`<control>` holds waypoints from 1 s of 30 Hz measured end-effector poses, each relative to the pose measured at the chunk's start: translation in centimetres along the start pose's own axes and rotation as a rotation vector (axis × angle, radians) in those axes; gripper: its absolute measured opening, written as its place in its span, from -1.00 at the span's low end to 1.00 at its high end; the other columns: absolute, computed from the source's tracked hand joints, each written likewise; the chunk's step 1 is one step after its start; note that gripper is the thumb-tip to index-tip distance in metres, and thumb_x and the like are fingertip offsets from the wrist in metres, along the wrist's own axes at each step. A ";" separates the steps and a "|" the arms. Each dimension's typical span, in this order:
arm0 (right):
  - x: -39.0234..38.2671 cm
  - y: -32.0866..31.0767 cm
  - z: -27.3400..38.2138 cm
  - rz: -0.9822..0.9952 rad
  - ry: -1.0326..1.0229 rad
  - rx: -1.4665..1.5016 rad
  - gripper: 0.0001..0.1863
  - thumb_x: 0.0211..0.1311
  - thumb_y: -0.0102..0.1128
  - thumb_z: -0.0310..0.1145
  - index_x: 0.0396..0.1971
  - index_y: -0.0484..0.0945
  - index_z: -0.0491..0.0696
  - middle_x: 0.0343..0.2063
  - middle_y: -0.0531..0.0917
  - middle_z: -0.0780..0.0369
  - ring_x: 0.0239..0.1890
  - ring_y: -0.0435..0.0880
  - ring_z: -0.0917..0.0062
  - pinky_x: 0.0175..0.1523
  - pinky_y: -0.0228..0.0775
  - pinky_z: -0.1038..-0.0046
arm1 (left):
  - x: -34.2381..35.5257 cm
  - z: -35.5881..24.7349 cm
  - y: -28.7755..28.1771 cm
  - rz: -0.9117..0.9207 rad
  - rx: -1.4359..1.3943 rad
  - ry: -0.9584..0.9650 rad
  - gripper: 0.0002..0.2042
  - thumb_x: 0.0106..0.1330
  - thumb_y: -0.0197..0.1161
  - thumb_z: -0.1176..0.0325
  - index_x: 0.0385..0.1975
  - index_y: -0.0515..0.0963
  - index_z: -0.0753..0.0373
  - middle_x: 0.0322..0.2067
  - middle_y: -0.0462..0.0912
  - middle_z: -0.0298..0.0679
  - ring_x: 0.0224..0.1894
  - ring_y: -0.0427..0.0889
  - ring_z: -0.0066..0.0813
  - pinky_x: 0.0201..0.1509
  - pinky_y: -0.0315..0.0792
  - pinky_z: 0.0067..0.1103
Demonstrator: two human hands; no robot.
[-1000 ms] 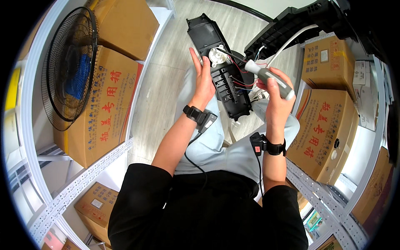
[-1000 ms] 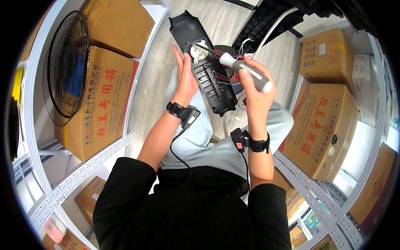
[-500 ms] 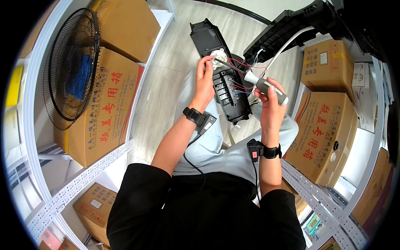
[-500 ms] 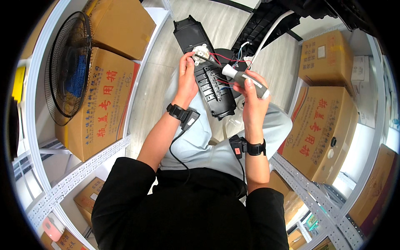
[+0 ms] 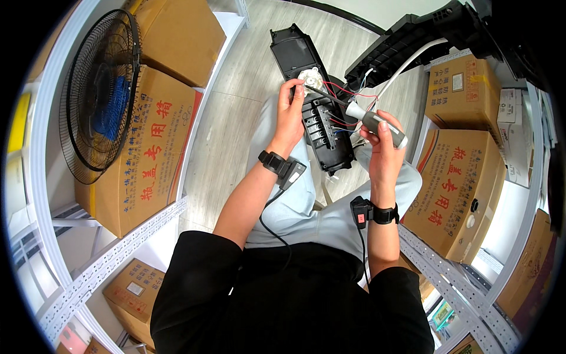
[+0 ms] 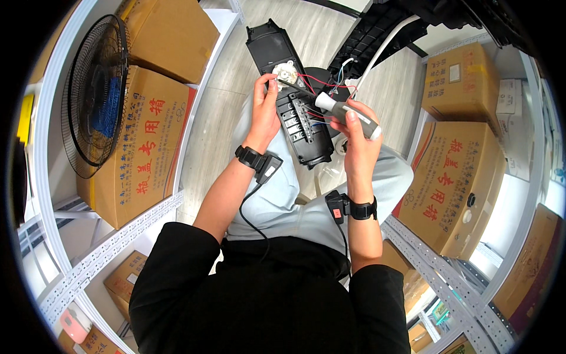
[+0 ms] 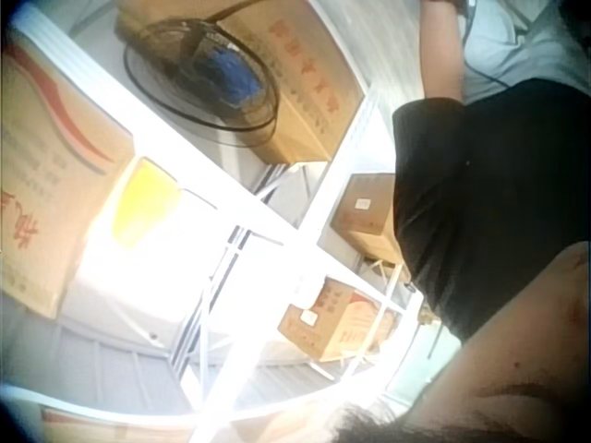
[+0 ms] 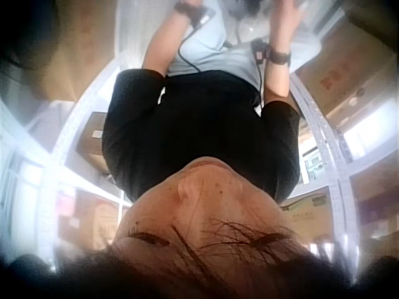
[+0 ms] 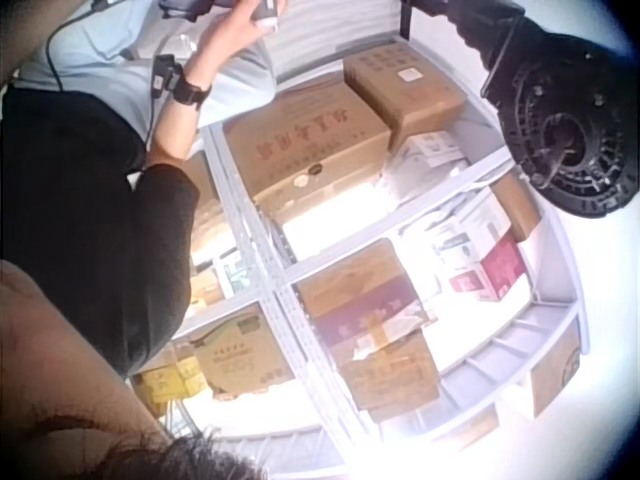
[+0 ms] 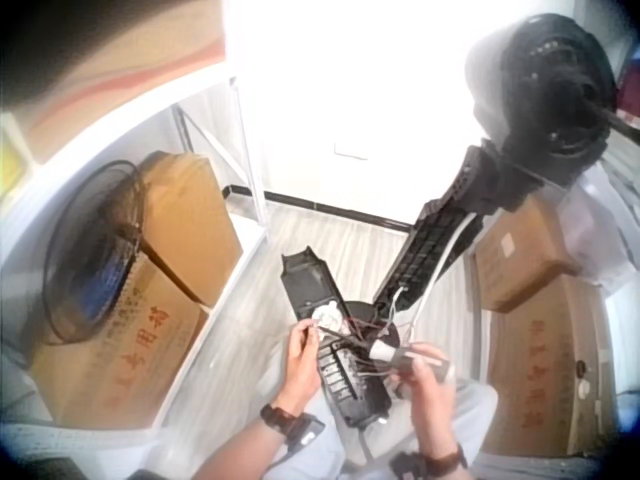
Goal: The person sits on the floor and uses a screwdriver to adjust wires and components inside a disassembled fan motor housing. They connect wires to terminals and tighten screws within the motor casing.
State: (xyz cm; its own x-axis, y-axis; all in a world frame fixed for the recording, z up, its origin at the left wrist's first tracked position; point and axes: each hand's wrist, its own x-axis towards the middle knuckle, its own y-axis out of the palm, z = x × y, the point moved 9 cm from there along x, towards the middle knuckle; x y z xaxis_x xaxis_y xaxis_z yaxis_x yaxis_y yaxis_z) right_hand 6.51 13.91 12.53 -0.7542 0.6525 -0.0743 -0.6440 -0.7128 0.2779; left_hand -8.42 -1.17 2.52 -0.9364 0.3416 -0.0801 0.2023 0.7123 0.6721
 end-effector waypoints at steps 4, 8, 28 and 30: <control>-0.4 0.2 0.6 0.001 -0.034 -0.054 -0.66 0.26 0.20 -0.34 -0.05 0.49 -0.23 -0.19 0.63 0.09 -0.26 0.69 0.42 -0.14 0.58 0.47 | 0.1 0.1 -0.4 0.007 0.038 0.030 -0.88 0.46 0.04 0.33 -0.09 0.43 0.12 -0.21 0.40 -0.48 -0.24 0.25 -0.72 -0.10 0.22 -0.72; -0.9 0.9 1.6 0.016 -0.069 -0.086 -0.66 0.23 0.23 -0.37 -0.07 0.50 -0.23 -0.19 0.64 0.09 -0.25 0.69 0.42 -0.14 0.57 0.48 | 0.2 0.0 -0.6 -0.008 0.056 0.043 -0.88 0.46 0.05 0.32 -0.10 0.43 0.11 -0.22 0.39 -0.49 -0.24 0.24 -0.72 -0.09 0.21 -0.72; -0.6 1.5 1.4 0.096 -0.068 -0.183 -0.69 0.07 0.34 -0.54 -0.17 0.48 -0.17 -0.09 0.61 0.11 -0.10 0.60 0.50 -0.01 0.47 0.52 | 0.2 0.1 -0.8 -0.022 0.062 0.026 -0.87 0.46 0.04 0.29 -0.10 0.43 0.10 -0.24 0.39 -0.48 -0.22 0.26 -0.70 -0.07 0.21 -0.70; -0.7 1.7 1.6 0.113 -0.093 -0.237 -0.67 0.03 0.37 -0.54 -0.17 0.50 -0.15 -0.09 0.61 0.14 -0.09 0.60 0.51 0.03 0.44 0.51 | 0.4 0.6 -1.3 -0.012 0.057 0.011 -0.87 0.47 0.03 0.31 -0.06 0.41 0.09 -0.17 0.41 -0.44 -0.10 0.34 -0.66 0.06 0.27 -0.64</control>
State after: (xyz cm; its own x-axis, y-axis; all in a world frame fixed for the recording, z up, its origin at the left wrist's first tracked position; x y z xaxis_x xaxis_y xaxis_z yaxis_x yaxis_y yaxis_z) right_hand 6.13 12.69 14.53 -0.8151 0.5782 0.0356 -0.5766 -0.8157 0.0467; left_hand -8.86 -1.58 1.22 -0.9421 0.3259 -0.0794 0.2065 0.7501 0.6283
